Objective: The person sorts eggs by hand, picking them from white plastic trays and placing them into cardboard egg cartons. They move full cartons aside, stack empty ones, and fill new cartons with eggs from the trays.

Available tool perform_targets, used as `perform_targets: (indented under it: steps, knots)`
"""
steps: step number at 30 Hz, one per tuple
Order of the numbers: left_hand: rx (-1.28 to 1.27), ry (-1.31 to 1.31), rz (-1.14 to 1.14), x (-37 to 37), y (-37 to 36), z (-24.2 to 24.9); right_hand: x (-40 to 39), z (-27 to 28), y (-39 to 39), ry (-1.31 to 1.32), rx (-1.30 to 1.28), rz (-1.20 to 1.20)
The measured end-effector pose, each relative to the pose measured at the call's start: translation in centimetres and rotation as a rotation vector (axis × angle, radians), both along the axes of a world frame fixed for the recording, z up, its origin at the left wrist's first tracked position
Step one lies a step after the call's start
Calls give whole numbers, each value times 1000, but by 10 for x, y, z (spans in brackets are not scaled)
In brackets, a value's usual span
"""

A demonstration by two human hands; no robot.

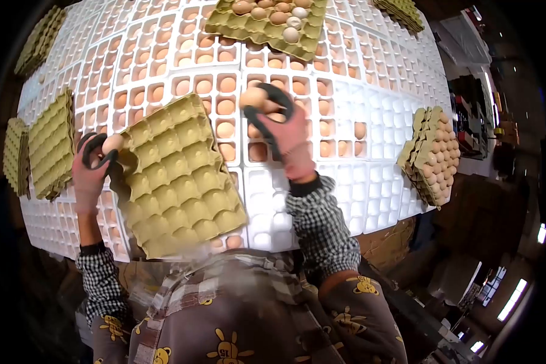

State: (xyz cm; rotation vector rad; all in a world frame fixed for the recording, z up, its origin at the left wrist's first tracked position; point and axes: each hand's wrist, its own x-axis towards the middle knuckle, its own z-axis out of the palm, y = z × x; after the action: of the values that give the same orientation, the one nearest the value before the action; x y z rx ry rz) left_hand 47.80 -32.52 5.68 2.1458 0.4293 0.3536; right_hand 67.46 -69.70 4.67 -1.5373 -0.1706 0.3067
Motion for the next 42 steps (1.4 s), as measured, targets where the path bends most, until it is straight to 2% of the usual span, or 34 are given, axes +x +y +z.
perform_targets:
  steps: [1,2,3,4,5,6,7,8,9,10,11,12,14,15,16,17,18,19,20,21,22,24,26,29,30,32,33,34,36,39,40,42]
  knots:
    - [3,27,44,-4,-17,8,4,-8,-50,-98,-103,-182]
    - [7,53,92,-1,-36,20,10,-25,-97,-268,-339,-340]
    - [71,34,8,11,-64,31,13,-29,-133,-320,-719,-393]
    - [-94,48,-10,24,-89,31,18,-33,-159,-364,-1100,-435]
    - [-71,37,-106,43,-117,31,26,-47,-183,-357,-1087,-441]
    - [-208,50,-173,66,-154,32,36,-65,-205,-369,-1054,-433]
    - [-179,80,-259,90,-189,29,47,-76,-218,-386,-1020,-425]
    - [-253,24,-338,115,-230,29,59,-68,-222,-449,-898,-406]
    - [-353,9,-402,140,-266,26,73,-70,-230,-459,-946,-268]
    - [-388,112,-427,166,-301,29,89,-74,-240,-469,-991,-133]
    - [-174,-4,-513,194,-326,17,102,-79,-247,-480,-1014,-19]
    - [46,-129,-593,222,-350,0,115,-73,-251,-359,-988,33]
    - [270,40,-444,264,-402,-14,145,-69,-260,-331,-864,61]
    - [371,161,-414,283,-420,-18,153,-67,-257,-350,-716,-56]
    - [471,282,-384,303,-433,-22,160,-72,-250,-479,-549,-151]
    - [499,296,-371,317,-438,-38,169,-81,-246,-477,-581,-147]
    - [508,307,-374,319,-440,-55,175,-90,-243,-471,-614,-144]
    - [434,131,-355,317,-437,-65,178,-99,-245,-532,-812,-43]
    - [360,-43,-338,316,-433,-67,178,-112,-245,-551,-852,-15]
    - [191,-84,-394,310,-431,-71,177,-125,-248,-605,-831,-53]
    - [200,-58,-395,303,-432,-72,173,-128,-248,-655,-811,-80]
    - [287,235,-552,293,-433,-73,175,-130,-250,-489,-563,-159]
    - [331,337,-641,293,-434,-72,177,-126,-247,-504,-565,-154]
    - [105,88,-497,269,-420,-61,163,-113,-250,-635,-645,-143]
    - [42,98,-453,250,-408,-54,151,-100,-254,-690,-608,-85]
    - [-294,260,-285,201,-381,-46,119,-103,-260,-741,-670,229]
    - [-307,237,-184,173,-376,-45,97,-97,-255,-730,-876,305]
    - [-318,226,-72,141,-373,-41,85,-103,-251,-714,-898,283]
    - [-335,286,43,88,-366,-41,80,-100,-243,-751,-1185,310]
    - [-101,240,22,56,-382,-30,85,-93,-234,-668,-1355,360]
    - [65,163,-44,56,-389,-27,88,-92,-233,-651,-1344,352]
    - [443,123,-199,52,-387,-48,88,-99,-237,-691,-1167,189]
